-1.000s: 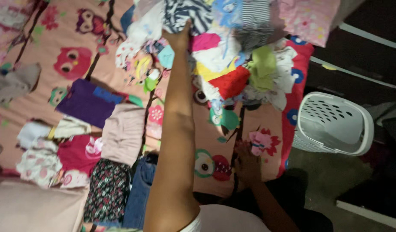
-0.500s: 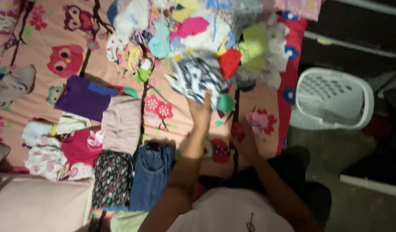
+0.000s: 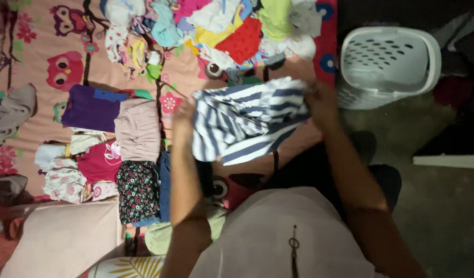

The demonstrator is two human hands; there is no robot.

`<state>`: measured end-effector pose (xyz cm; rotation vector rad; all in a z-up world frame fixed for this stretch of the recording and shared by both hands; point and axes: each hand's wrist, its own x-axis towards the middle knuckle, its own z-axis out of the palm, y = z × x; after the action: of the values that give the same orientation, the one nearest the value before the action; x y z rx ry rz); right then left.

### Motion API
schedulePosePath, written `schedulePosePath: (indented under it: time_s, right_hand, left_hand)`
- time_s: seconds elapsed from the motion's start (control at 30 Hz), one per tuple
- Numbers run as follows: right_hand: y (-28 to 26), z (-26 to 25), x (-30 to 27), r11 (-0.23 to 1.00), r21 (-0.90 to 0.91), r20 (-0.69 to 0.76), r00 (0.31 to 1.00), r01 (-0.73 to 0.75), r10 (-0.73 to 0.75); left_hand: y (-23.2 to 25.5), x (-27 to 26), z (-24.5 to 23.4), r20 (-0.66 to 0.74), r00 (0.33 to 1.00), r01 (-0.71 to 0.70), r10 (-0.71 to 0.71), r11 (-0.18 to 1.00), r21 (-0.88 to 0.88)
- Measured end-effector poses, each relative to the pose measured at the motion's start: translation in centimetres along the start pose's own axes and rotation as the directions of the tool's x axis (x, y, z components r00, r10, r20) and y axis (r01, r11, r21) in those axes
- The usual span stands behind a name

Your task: The person folds multiple small garments on a bed, including a white sock, a pink shirt, a white patterned cloth, a striped shirt, a white cloth, a yellow shirt, a red shirt, and a green shirt. Each item is smoothed and folded by hand and placed in a growing stack.

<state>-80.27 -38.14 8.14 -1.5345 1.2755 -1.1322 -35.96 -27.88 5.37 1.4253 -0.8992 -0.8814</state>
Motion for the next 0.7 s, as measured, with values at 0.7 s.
schedulePosePath:
  time_s: [0.7]
  right_hand:
    - [5.7, -1.3, -7.0, 0.659, -0.606, 0.599, 0.800, 0.445, 0.010]
  left_hand:
    - [-1.8, -2.5, 5.8, 0.361, 0.917, -0.398, 0.172, 0.307, 0.864]
